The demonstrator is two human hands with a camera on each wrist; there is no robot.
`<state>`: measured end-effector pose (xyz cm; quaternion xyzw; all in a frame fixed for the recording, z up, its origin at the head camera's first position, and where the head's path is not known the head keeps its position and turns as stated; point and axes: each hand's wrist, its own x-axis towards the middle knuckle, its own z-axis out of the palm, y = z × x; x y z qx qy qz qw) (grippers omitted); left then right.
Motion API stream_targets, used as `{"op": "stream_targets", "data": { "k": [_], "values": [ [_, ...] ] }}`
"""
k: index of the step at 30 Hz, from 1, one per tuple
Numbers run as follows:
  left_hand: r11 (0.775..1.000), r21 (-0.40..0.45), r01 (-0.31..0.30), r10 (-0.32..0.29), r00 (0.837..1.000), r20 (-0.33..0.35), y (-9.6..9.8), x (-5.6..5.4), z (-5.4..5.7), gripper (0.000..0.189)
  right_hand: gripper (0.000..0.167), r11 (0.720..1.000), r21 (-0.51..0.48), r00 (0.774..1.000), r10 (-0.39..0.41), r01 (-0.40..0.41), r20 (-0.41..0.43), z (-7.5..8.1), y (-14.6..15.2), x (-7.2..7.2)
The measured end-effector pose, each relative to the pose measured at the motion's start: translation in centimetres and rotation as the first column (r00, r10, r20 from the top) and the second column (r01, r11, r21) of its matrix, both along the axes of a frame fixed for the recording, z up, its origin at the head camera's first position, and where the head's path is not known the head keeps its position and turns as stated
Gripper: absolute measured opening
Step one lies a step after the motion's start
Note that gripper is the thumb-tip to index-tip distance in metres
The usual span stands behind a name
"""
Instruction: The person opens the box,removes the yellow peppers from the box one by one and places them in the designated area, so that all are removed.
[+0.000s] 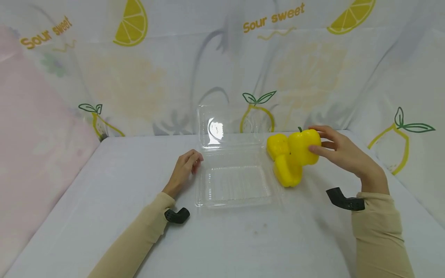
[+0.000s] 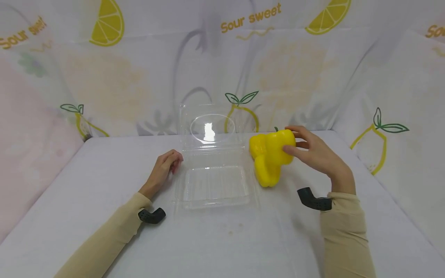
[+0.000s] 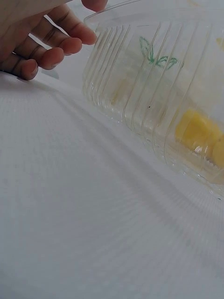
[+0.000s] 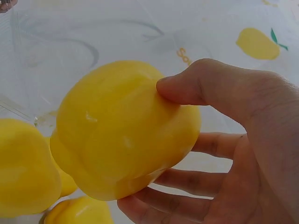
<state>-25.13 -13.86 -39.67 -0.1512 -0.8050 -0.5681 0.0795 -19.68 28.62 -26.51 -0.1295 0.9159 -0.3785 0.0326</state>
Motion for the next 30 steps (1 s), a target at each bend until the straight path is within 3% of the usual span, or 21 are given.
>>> {"op": "stream_targets", "data": {
  "k": [5,12,30],
  "values": [
    [1.0,-0.006,0.011,-0.011,1.0,0.024,0.0,0.2,0.5,0.032,0.057,1.0,0.01,1.0,-0.01,0.01,0.018,-0.2,0.7,-0.1],
    [0.999,-0.033,0.019,-0.019,1.0,0.01,0.6,2.1,3.2,0.03,0.06,1.0,0.019,0.999,-0.018,0.017,0.045,-0.4,1.3,-0.2],
    [0.999,-0.033,0.017,-0.017,1.0,0.026,0.6,2.2,3.2,0.031,0.058,0.999,0.041,0.998,-0.027,0.024,0.059,-0.8,2.0,-0.2]
  ]
}}
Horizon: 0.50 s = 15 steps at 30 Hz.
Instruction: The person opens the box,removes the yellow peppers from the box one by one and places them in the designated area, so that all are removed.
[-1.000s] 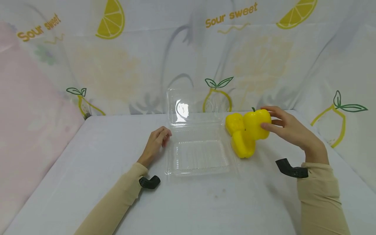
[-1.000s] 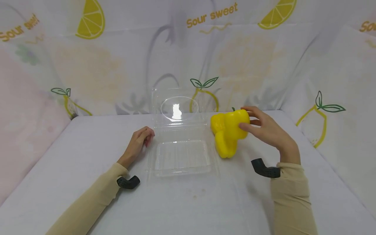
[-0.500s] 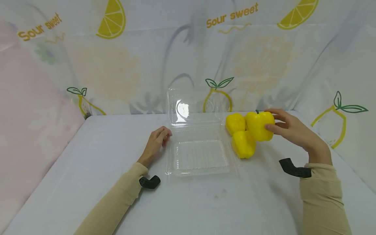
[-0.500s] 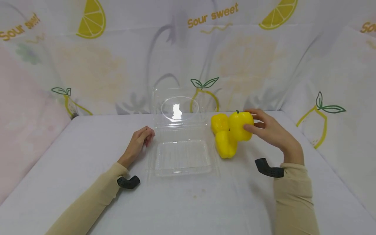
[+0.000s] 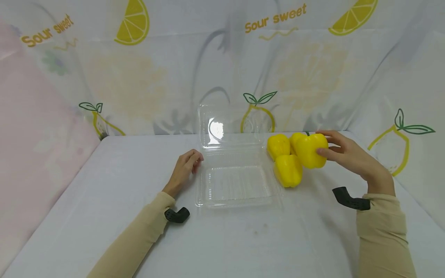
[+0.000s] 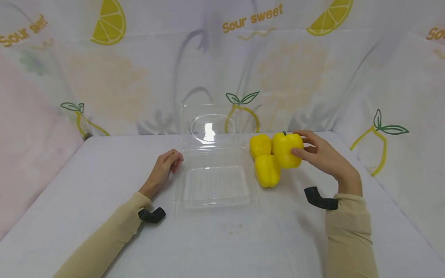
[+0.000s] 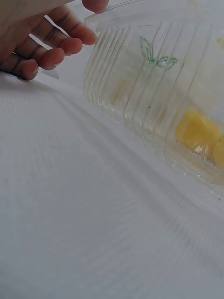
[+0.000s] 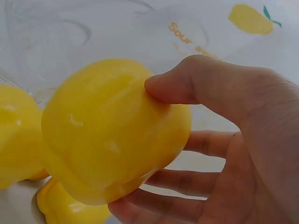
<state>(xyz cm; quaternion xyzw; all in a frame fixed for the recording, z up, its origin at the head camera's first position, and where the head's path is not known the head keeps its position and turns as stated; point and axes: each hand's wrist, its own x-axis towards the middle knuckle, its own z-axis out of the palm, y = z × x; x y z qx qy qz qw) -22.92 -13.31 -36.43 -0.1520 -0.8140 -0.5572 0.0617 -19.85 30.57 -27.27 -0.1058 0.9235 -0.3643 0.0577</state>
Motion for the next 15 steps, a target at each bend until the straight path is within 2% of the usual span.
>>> {"op": "stream_targets", "data": {
  "k": [2,9,15],
  "values": [
    [1.0,0.0,-0.001,0.001,1.0,0.001,0.0,0.0,0.0,0.03,0.058,1.0,0.0,1.0,-0.004,0.004,0.004,-0.1,0.1,0.0],
    [1.0,0.006,-0.011,0.011,1.0,-0.013,-0.7,-2.3,-3.1,0.031,0.058,1.0,-0.002,1.0,-0.017,0.017,0.016,-0.2,0.7,-0.1],
    [1.0,0.009,-0.023,0.024,0.999,-0.035,-0.6,-2.3,-3.2,0.032,0.057,1.0,0.01,1.0,-0.023,0.022,0.021,-0.3,0.8,-0.1]
  ]
}}
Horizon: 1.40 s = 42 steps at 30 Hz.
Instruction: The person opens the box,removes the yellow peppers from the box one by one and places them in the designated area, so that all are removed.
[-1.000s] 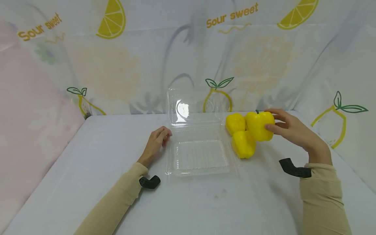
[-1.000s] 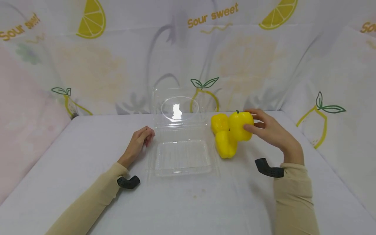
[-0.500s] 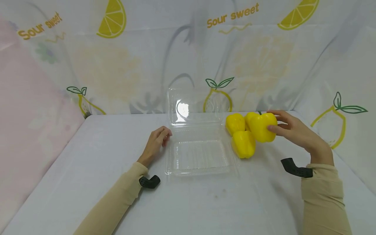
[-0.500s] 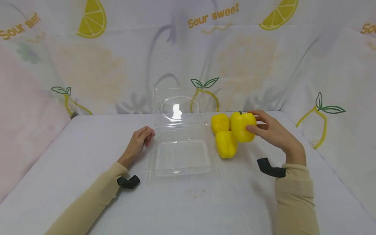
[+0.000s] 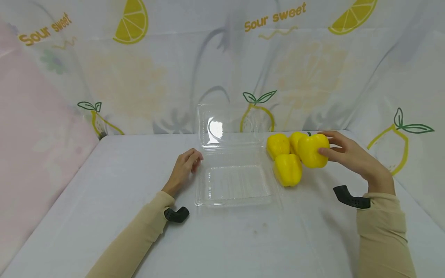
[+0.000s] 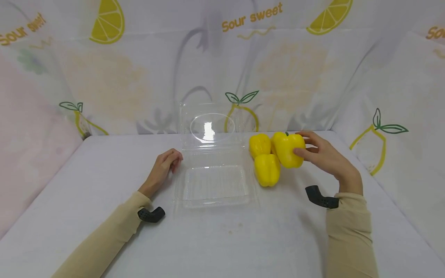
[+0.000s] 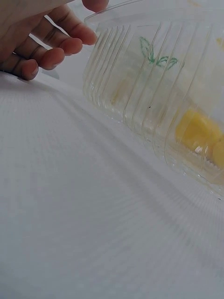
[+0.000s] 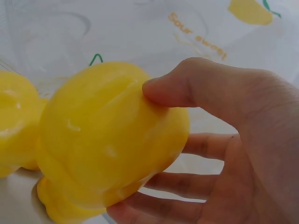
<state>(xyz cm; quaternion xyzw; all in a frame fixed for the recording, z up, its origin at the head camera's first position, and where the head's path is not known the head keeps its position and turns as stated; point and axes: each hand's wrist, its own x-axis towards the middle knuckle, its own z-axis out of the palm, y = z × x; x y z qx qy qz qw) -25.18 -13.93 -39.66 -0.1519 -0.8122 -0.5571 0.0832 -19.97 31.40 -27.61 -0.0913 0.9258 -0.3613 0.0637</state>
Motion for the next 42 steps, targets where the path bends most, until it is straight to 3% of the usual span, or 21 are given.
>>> {"op": "stream_targets", "data": {
  "k": [14,23,32,42],
  "values": [
    [1.0,-0.004,-0.005,0.005,1.0,-0.012,0.0,0.0,0.1,0.03,0.055,1.0,0.004,1.0,0.001,-0.002,0.005,-0.4,0.3,-0.2],
    [1.0,-0.007,-0.011,0.011,1.0,0.02,-0.1,0.0,0.2,0.031,0.061,0.999,0.001,0.998,0.033,-0.033,0.045,-1.0,0.8,-0.6],
    [1.0,-0.02,0.018,-0.018,1.0,0.021,0.5,2.0,3.1,0.029,0.061,0.999,-0.001,0.996,0.037,-0.037,0.085,-1.5,1.0,-0.7],
    [1.0,-0.018,0.024,-0.024,1.0,0.013,0.6,2.2,3.2,0.03,0.061,0.999,-0.008,0.991,0.044,-0.043,0.125,-1.9,1.4,-0.6]
  ]
}}
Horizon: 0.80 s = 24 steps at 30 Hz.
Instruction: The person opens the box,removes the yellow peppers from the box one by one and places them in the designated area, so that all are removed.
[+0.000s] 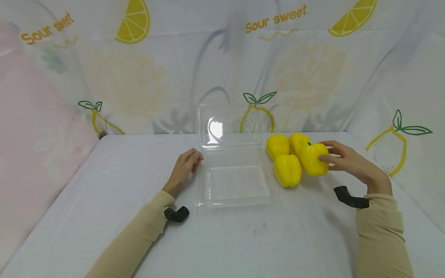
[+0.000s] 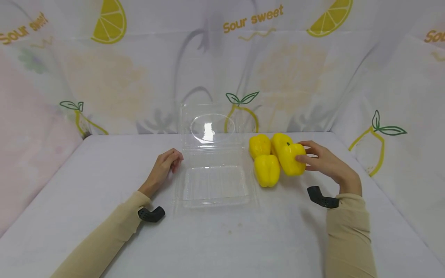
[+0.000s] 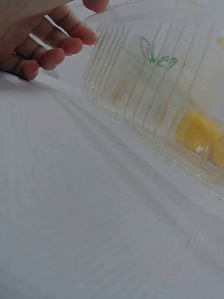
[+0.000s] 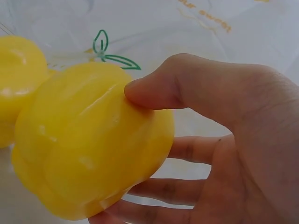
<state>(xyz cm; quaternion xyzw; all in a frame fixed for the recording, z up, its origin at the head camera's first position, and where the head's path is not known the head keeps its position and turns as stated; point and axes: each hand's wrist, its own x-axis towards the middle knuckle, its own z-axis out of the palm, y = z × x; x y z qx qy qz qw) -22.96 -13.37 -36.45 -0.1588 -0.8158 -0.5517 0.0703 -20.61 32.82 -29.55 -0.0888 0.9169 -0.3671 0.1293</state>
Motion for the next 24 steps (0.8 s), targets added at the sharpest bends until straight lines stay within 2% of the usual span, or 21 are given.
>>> {"op": "stream_targets", "data": {
  "k": [8,15,24],
  "values": [
    [1.0,-0.008,-0.001,0.001,1.0,0.008,0.0,0.0,-0.1,0.03,0.063,1.0,-0.021,0.999,0.001,0.0,0.053,-0.5,0.3,-0.1],
    [1.0,0.01,-0.024,0.024,0.999,-0.021,-0.7,-2.4,-3.3,0.03,0.062,0.999,-0.036,0.997,0.014,-0.011,0.081,-1.4,0.6,-0.4],
    [0.999,0.013,-0.034,0.034,0.999,-0.018,-0.5,-2.3,-3.2,0.029,0.065,0.997,-0.075,0.989,0.023,-0.013,0.148,-2.0,0.5,-0.7]
  ]
}}
